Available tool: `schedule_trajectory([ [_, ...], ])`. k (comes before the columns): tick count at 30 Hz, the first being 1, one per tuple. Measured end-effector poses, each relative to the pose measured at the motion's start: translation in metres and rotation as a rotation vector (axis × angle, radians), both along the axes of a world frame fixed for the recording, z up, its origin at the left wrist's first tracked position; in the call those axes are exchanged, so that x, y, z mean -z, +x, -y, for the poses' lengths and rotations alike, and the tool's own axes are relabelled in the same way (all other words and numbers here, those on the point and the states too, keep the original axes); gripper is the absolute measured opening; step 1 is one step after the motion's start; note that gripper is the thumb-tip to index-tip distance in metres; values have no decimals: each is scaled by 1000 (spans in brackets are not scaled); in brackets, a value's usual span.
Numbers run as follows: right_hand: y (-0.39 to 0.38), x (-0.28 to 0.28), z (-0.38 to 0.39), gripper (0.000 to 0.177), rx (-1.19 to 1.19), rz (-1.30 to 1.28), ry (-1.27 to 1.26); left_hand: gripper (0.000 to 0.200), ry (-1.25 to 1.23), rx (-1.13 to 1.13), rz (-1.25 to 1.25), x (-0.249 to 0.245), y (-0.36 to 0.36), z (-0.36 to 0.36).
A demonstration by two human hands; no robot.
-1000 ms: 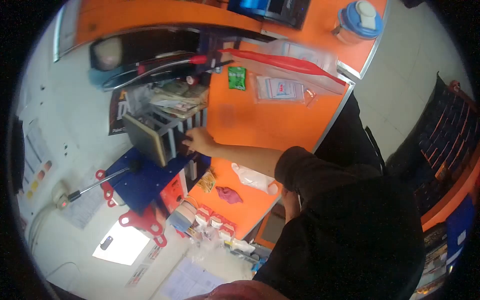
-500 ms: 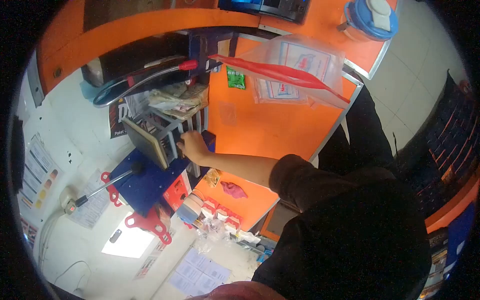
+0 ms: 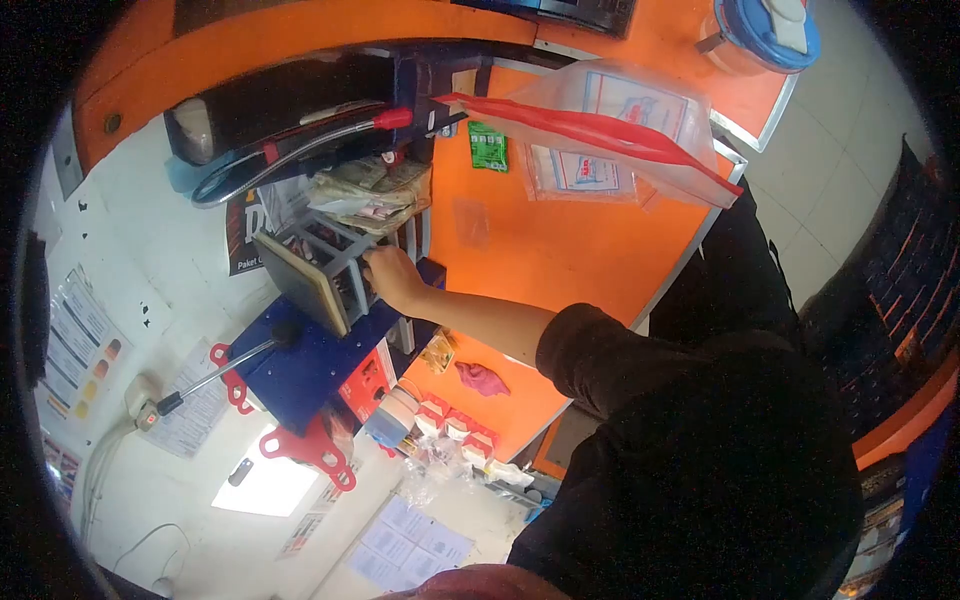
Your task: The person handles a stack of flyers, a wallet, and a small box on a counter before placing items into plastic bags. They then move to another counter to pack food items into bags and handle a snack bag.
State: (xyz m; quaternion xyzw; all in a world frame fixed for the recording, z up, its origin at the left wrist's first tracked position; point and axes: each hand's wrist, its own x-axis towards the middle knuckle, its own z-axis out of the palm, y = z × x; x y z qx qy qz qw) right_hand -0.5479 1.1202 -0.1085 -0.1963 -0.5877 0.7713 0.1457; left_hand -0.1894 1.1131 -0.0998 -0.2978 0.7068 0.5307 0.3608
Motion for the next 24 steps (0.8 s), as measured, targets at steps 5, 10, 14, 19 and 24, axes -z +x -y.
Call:
schedule_trajectory([
  [5, 12, 2, 8, 14, 35, 6, -1, 20, 11, 30, -16, -1, -4, 7],
  [10, 58, -19, -9, 12, 50, 10, -39, 19, 42, 108, -51, 8, -14, 7],
  [14, 194, -135, -156, 11, -582, -163, -165, 19, 36, 226, -173, 34, -33, 2],
  [19, 290, -128, -375, 20, 336, -320, 913, 18, 1, 166, -434, 56, -62, -16],
  [24, 207, -51, -680, 18, 827, 234, 882, 13, -83, -254, -490, 92, -72, -33],
])
